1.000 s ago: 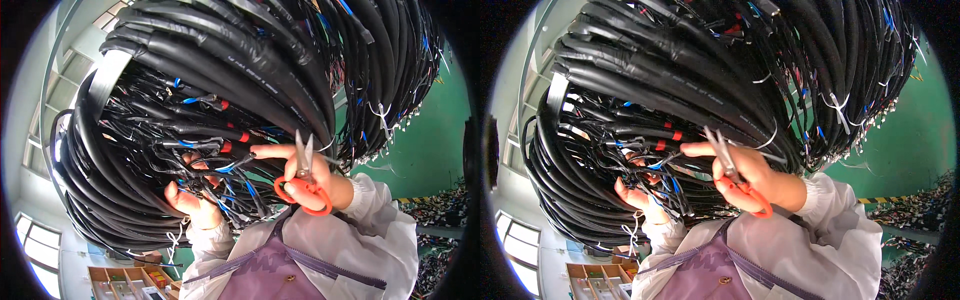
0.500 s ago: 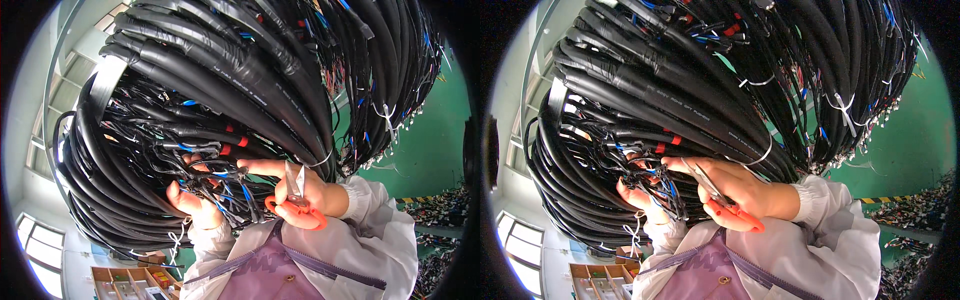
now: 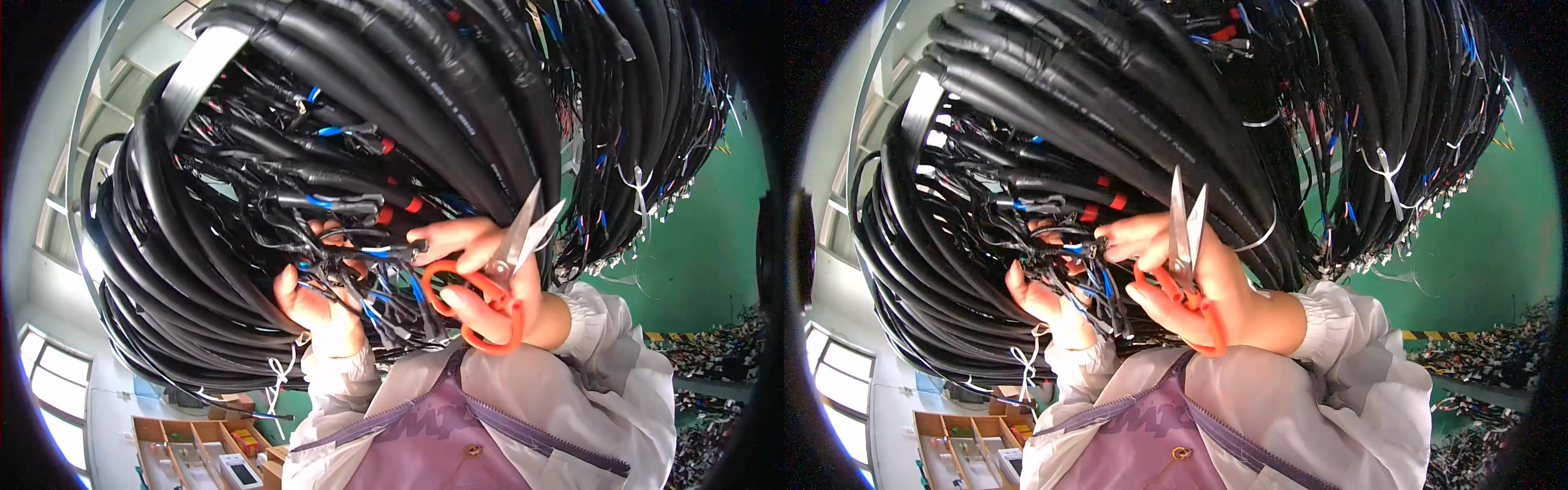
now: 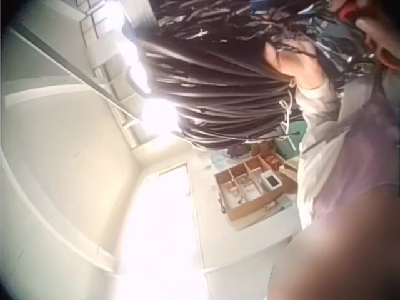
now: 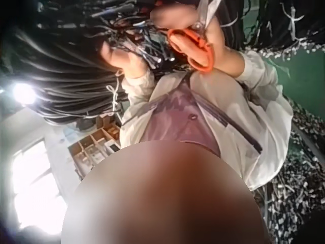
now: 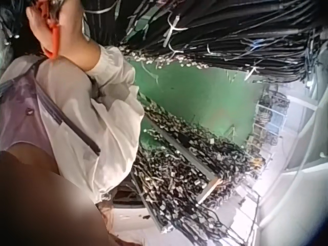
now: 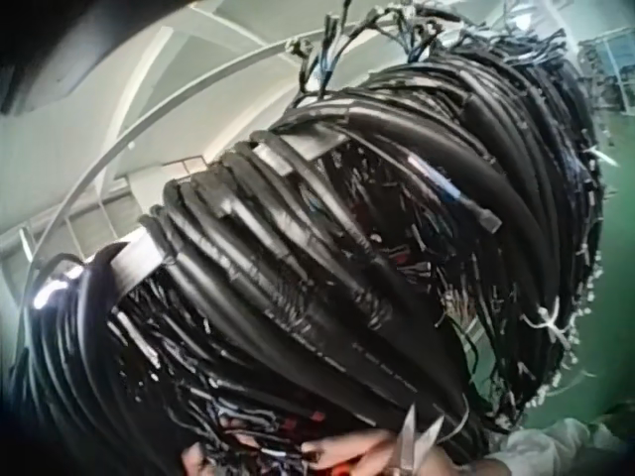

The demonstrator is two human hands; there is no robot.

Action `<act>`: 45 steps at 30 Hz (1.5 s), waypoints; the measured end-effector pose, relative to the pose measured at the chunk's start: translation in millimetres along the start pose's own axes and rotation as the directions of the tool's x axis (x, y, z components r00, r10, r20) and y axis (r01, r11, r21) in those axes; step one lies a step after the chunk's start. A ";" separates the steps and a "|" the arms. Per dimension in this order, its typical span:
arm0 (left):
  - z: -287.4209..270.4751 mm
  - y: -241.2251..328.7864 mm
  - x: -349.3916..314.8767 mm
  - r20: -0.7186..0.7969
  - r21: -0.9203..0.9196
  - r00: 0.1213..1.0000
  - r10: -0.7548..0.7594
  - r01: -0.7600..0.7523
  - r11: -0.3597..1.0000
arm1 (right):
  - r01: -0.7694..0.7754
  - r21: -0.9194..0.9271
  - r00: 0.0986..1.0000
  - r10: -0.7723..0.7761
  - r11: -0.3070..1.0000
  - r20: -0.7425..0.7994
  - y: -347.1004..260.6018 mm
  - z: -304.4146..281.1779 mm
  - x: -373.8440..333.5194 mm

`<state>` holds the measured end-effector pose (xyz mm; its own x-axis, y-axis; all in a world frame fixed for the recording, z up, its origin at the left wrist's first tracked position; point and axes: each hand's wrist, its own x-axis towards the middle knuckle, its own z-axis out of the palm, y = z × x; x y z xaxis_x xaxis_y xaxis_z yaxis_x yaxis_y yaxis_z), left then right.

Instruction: Processing bundles of black cables by trimming white plastic ties using scissors in a factory.

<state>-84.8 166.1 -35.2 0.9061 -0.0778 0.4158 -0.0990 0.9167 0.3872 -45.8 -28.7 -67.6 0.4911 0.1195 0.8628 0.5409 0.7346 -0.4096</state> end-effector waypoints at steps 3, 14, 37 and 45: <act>-6.4 1.3 -2.6 -0.059 0.154 0.995 0.078 -0.068 0.986 | -0.068 -0.015 0.995 0.066 0.998 -0.068 -5.0 2.8 4.2; -4.8 -0.3 -0.4 0.025 0.002 1.000 0.011 -0.011 1.000 | -0.026 -0.410 1.000 0.022 0.912 -0.014 -10.1 1.2 10.9; -2.8 -3.1 5.2 0.025 0.145 0.997 0.069 -0.072 0.987 | 0.104 -0.518 0.992 -0.125 0.849 -0.005 0.4 11.0 17.1; -4.3 -21.3 -9.9 0.055 0.921 0.858 0.511 -0.241 0.306 | 0.136 -0.550 0.990 -0.128 0.824 0.054 2.0 15.7 14.9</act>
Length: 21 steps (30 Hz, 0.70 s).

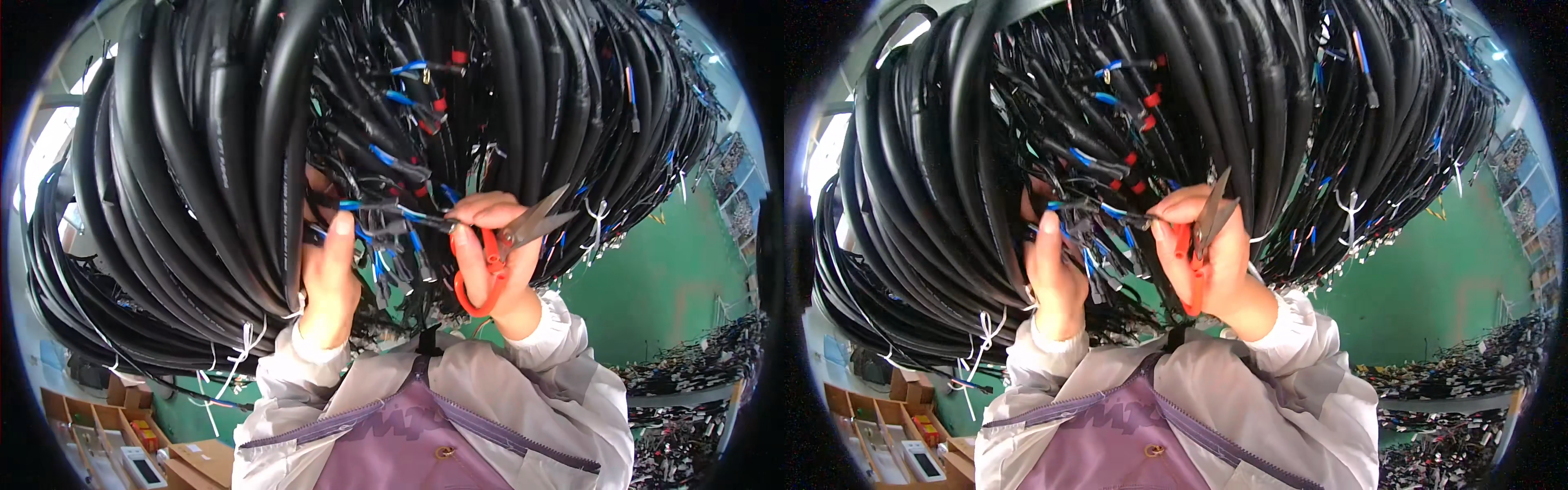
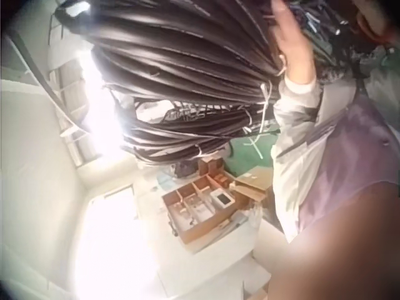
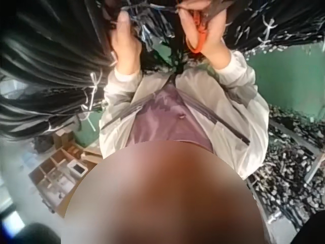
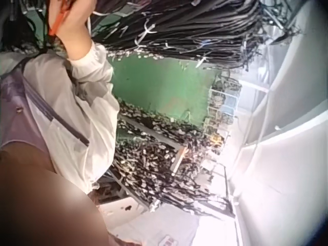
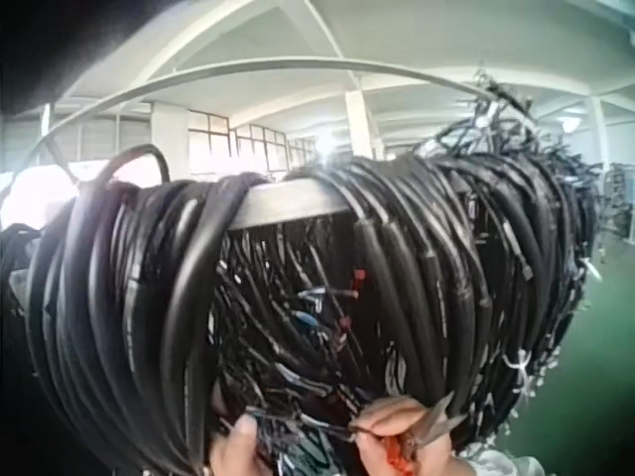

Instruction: Processing bundles of black cables by trimming white plastic ties using scissors in a factory.

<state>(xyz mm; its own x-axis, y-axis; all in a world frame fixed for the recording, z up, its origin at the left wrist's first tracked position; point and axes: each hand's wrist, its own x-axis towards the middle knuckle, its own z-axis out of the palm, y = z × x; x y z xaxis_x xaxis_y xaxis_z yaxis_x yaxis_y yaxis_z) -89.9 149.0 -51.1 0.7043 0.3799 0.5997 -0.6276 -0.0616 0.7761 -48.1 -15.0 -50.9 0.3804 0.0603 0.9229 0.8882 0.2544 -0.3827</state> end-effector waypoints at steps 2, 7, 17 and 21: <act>1.0 2.2 -11.2 -0.059 0.018 0.996 0.063 -0.062 0.998 | 0.045 -0.007 0.999 -0.044 0.999 0.024 3.7 1.1 -1.2; -0.7 29.3 -41.0 0.339 0.756 0.917 0.212 -0.400 0.518 | 0.154 -0.121 0.987 -0.157 0.981 -0.014 5.2 6.0 0.9; 7.8 17.5 -21.7 0.462 0.657 0.804 0.375 -0.594 0.463 | 0.016 -0.101 1.000 -0.015 0.995 0.006 -13.1 18.4 0.6; 14.2 28.3 -15.7 0.363 0.547 0.912 0.190 -0.373 0.749 | 0.010 -0.141 1.000 -0.012 0.990 -0.007 -4.9 23.0 -2.0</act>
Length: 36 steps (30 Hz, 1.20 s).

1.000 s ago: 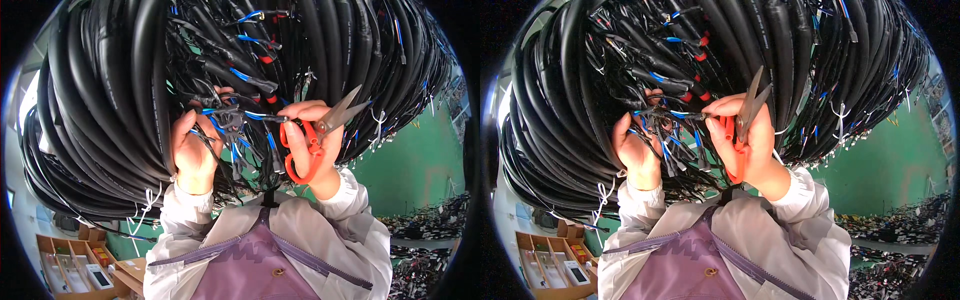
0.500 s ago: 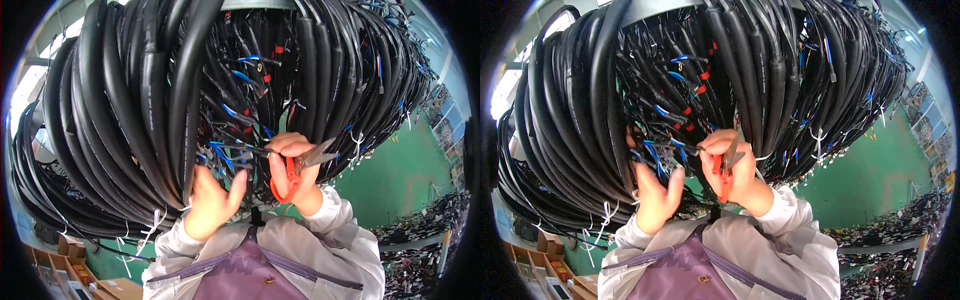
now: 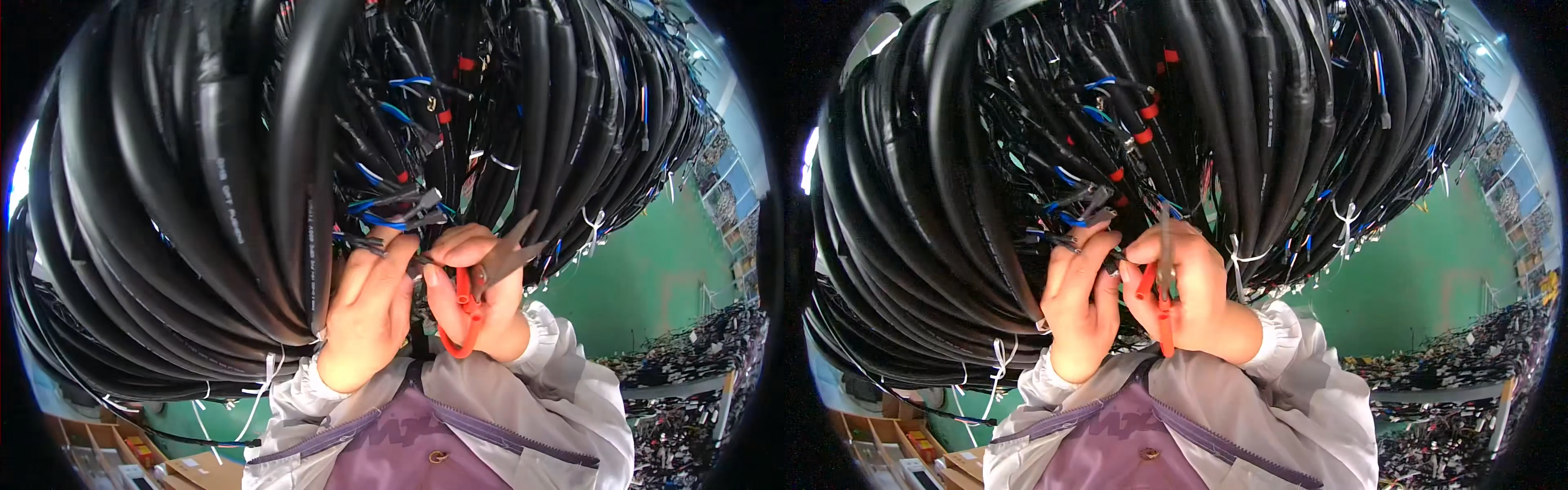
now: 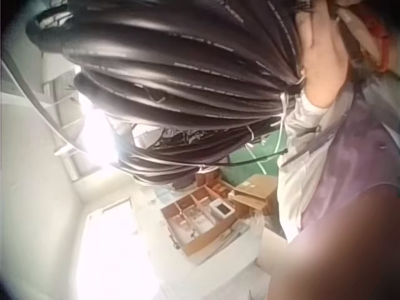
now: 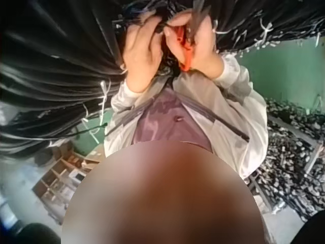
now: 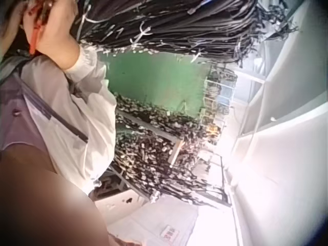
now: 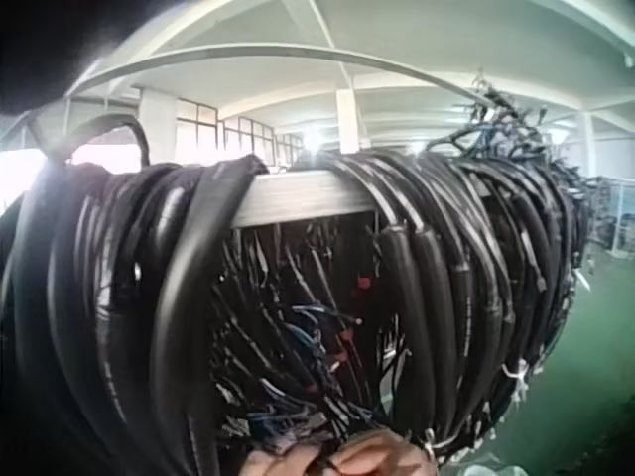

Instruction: Processing bundles of black cables by trimming white plastic ties using scissors in a factory.

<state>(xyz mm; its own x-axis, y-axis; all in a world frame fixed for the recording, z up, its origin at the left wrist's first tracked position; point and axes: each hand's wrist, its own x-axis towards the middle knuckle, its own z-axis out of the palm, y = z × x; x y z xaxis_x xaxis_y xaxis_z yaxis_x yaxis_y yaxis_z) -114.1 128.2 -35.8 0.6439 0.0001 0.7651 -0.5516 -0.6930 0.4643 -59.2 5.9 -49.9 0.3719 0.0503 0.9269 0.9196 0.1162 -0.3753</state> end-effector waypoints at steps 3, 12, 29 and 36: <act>-0.6 -7.7 -0.8 -0.041 -0.110 0.999 0.033 -0.037 0.993 | 0.096 0.004 0.994 -0.096 0.995 0.059 -0.5 -5.2 11.9; -2.3 -15.0 -6.2 -0.010 -0.209 1.000 -0.004 0.002 0.978 | -0.170 -0.226 0.894 0.246 0.959 0.375 -21.8 -44.8 6.4; 3.3 -20.3 -9.8 -0.108 -0.185 0.991 0.078 -0.097 0.978 | 0.105 -0.563 0.975 0.027 0.820 0.221 -12.4 -27.2 -7.8; 3.5 -24.7 -13.3 -0.104 -0.174 0.990 0.097 -0.115 0.978 | 0.141 -0.564 0.962 0.022 0.814 0.272 -11.0 -35.1 -5.2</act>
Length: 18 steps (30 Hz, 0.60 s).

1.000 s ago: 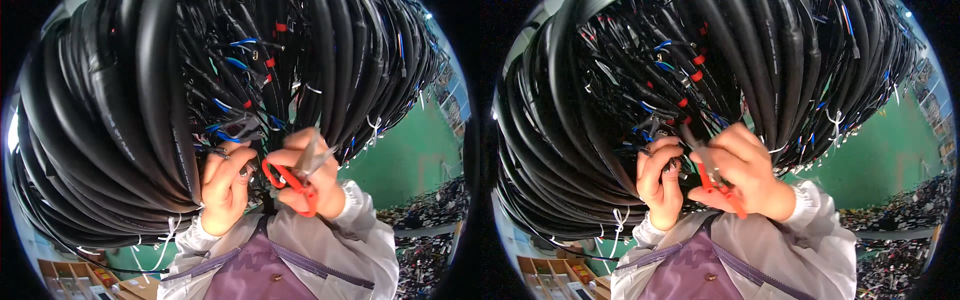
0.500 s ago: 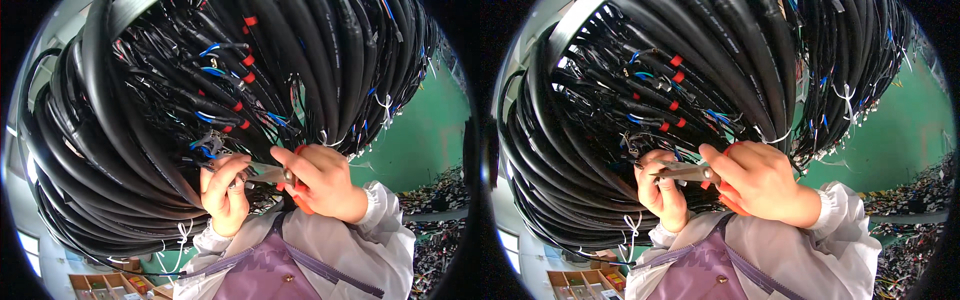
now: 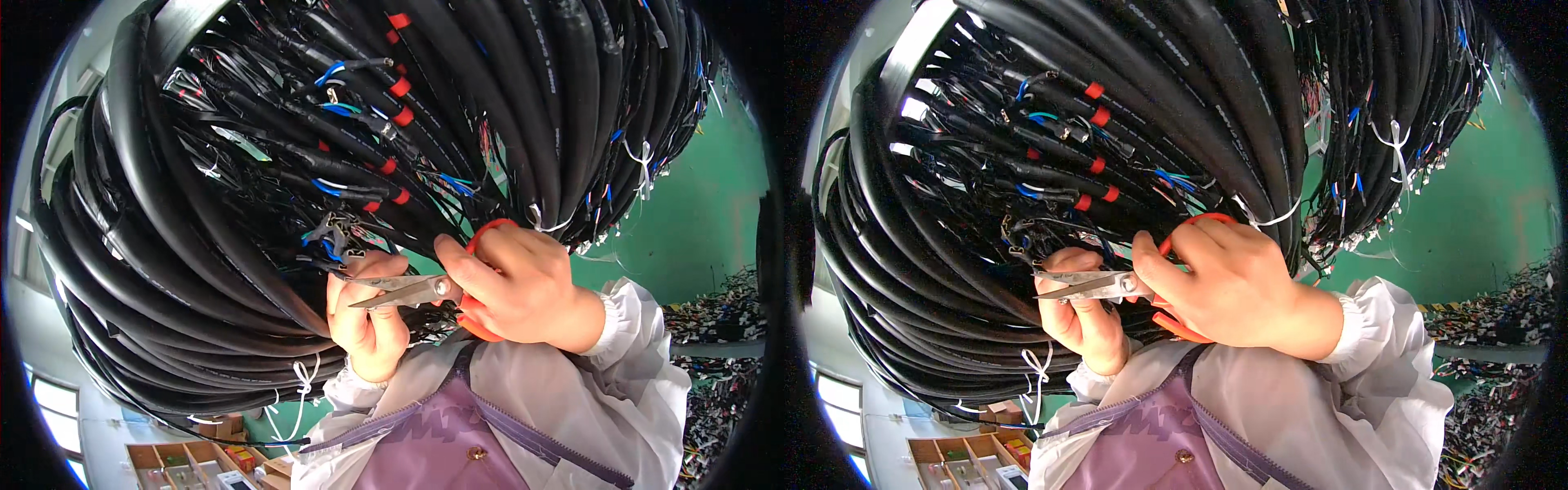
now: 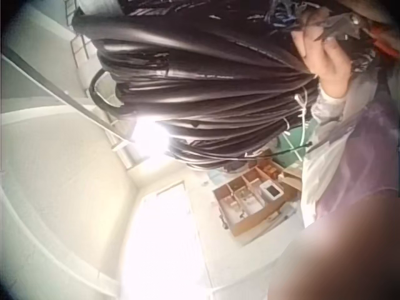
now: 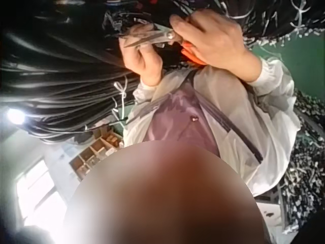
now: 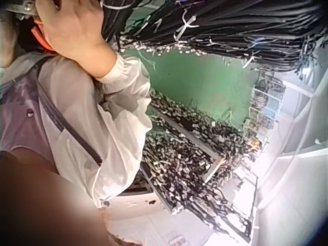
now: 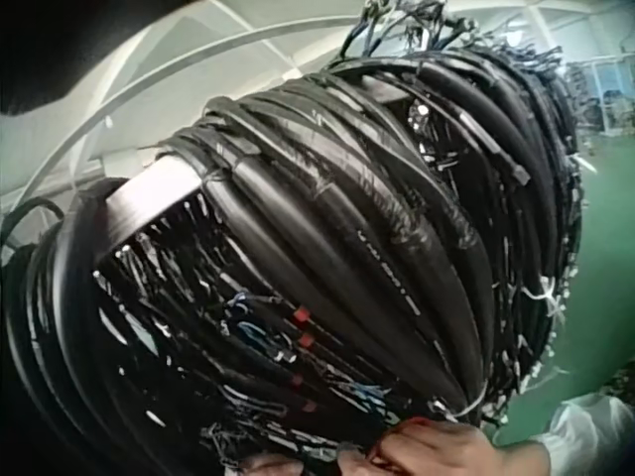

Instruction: Processing bundles of black cables by trimming white plastic ties using scissors in a factory.

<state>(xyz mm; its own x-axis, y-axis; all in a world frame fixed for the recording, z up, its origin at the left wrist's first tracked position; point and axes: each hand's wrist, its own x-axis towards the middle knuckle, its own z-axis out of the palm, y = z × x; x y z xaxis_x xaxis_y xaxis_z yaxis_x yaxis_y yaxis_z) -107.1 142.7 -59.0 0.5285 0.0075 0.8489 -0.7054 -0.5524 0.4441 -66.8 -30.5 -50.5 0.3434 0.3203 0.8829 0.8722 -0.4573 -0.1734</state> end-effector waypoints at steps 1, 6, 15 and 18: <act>-0.4 0.3 -0.6 -0.008 0.005 1.000 -0.017 0.017 1.000 | -0.011 -0.008 0.998 0.012 1.000 0.067 -1.2 -3.6 0.8; -3.1 1.8 -1.4 -0.006 0.005 1.000 -0.023 0.023 1.000 | -0.021 0.007 0.990 0.020 1.000 0.140 -1.2 -4.6 3.4; -2.7 0.9 -1.6 -0.033 -0.079 0.999 -0.037 0.034 0.996 | -0.008 0.109 0.998 0.002 0.994 0.057 1.9 0.5 4.8; -3.0 -0.1 -2.1 -0.023 -0.089 0.999 -0.042 0.040 0.995 | -0.015 0.139 0.998 0.006 0.990 0.066 3.0 0.7 2.9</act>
<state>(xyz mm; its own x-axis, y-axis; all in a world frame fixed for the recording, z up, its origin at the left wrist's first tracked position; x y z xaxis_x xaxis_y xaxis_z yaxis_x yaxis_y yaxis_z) -109.6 145.3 -59.9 0.5466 0.0499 0.8359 -0.7229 -0.4757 0.5011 -63.0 -30.4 -48.8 0.3708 0.3721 0.8509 0.9068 -0.3427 -0.2453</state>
